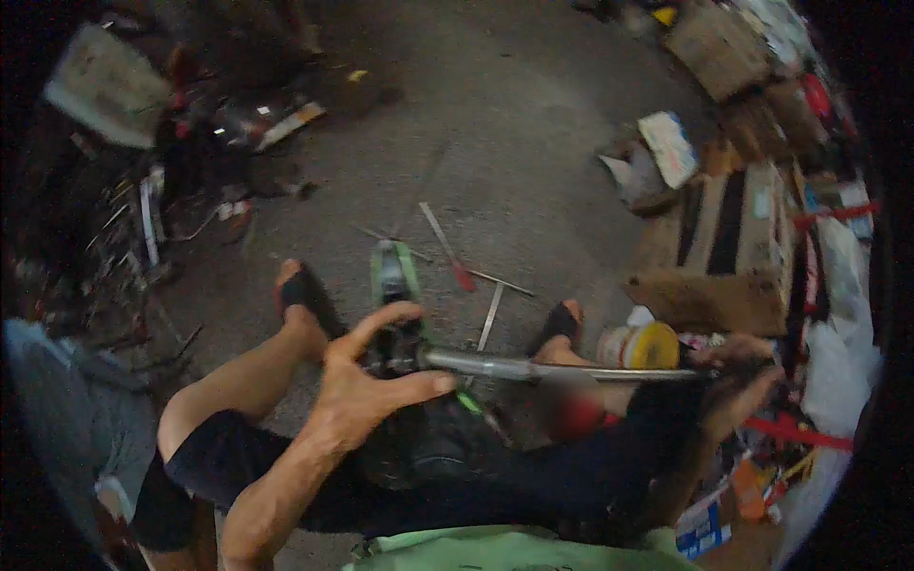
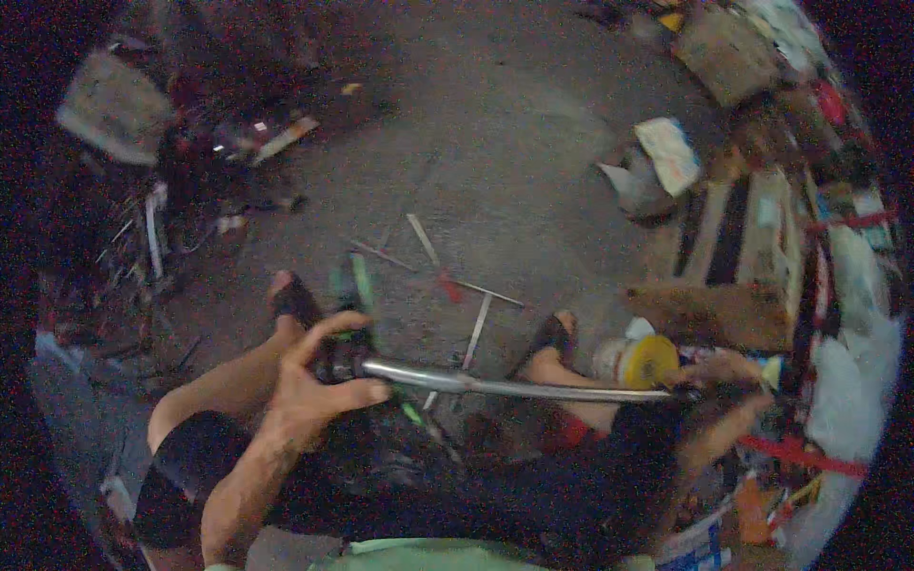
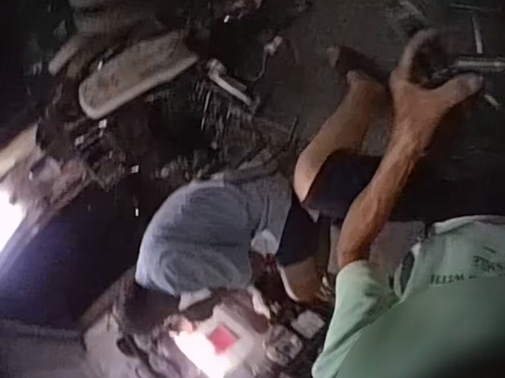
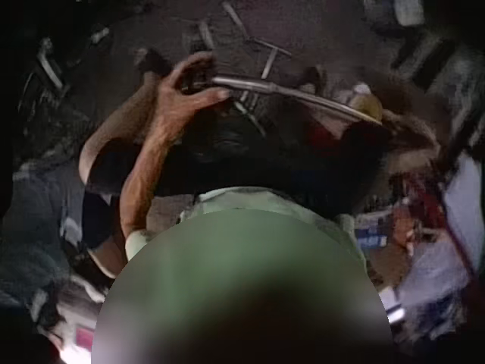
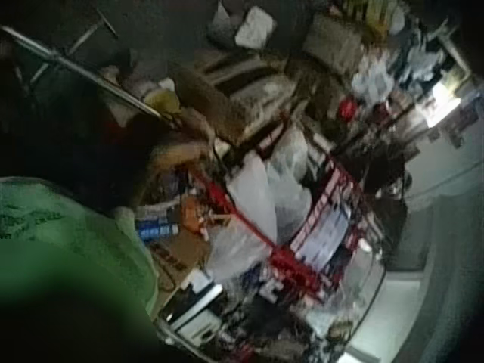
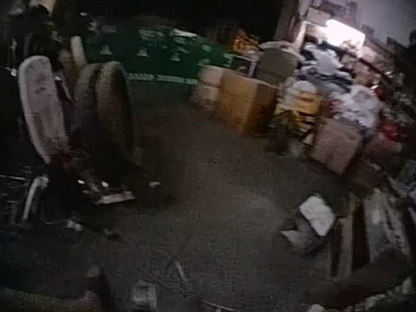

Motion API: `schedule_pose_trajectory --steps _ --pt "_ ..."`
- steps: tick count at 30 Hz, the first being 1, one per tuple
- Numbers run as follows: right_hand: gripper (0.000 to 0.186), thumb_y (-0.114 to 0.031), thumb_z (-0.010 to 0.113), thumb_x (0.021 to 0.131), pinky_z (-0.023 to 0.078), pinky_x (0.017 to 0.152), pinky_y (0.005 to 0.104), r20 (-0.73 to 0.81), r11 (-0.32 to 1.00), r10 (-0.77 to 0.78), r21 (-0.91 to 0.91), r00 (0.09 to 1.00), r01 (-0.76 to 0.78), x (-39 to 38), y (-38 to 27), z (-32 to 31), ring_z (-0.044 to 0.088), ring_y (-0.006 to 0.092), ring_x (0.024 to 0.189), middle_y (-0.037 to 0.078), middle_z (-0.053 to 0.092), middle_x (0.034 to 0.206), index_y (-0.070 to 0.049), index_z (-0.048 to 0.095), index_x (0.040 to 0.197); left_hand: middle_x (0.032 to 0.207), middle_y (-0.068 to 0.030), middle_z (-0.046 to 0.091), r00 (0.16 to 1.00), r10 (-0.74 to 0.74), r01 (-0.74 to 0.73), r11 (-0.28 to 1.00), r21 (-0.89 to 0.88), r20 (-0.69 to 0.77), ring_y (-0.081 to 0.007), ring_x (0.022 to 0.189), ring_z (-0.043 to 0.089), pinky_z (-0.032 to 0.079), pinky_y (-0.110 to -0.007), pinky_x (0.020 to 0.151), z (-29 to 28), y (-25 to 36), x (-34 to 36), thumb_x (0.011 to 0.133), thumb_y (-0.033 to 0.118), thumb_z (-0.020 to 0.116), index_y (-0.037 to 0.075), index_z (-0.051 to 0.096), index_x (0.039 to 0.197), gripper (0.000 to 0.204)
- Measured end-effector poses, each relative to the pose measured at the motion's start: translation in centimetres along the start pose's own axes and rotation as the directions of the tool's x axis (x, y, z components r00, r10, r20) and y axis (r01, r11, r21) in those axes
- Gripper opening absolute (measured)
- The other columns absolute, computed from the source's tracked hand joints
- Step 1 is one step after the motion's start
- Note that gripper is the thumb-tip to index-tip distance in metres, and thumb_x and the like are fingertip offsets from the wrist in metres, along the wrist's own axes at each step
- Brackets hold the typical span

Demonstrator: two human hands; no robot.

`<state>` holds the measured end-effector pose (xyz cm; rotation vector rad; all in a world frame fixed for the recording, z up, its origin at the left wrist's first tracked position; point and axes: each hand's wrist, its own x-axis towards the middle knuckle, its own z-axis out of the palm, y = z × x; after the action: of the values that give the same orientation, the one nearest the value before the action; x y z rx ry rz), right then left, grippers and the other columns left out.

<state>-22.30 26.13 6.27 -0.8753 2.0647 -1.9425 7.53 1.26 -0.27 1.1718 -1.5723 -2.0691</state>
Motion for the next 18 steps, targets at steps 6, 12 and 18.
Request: schedule_pose_trajectory --steps 6,12,18 --pt "0.035 -0.041 0.049 0.098 0.046 0.068 0.0286 -0.024 0.98 0.156 0.13 0.987 -0.152 0.1 0.9 -0.7 0.046 0.014 0.069 0.003 0.046 0.076 -0.009 0.044 0.084 0.096 -0.0006 0.06 0.999 -0.026 0.027 0.999 -0.044 0.033 -0.0105 0.089 0.056 0.047 -0.025 0.082 0.7 -0.3 -0.6 0.055 0.016 0.094 0.008 0.064 0.116 0.068" --pt "0.035 0.002 0.068 0.077 0.046 0.072 0.028 0.122 0.925 0.167 -0.363 0.978 -0.112 -0.8 -0.5 0.0 0.05 0.013 0.077 0.002 0.047 0.082 -0.011 0.039 0.092 0.101 -0.005 0.054 0.989 0.114 -0.133 0.964 0.228 0.097 -0.0164 0.098 0.053 0.044 -0.03 0.09 0.0 -1.3 -0.7 0.054 0.018 0.094 0.011 0.065 0.114 0.067" --pt "0.049 0.009 0.074 0.064 0.051 0.066 0.034 0.327 0.971 0.213 -0.174 0.921 -0.163 -0.6 0.0 -1.8 0.059 0.0186 0.071 0.009 0.056 0.082 -0.009 0.041 0.096 0.101 -0.0071 0.052 0.983 0.143 -0.171 0.947 0.273 0.119 -0.0192 0.098 0.054 0.045 -0.032 0.089 0.1 -1.4 -0.7 0.054 0.017 0.091 0.013 0.066 0.114 0.065"
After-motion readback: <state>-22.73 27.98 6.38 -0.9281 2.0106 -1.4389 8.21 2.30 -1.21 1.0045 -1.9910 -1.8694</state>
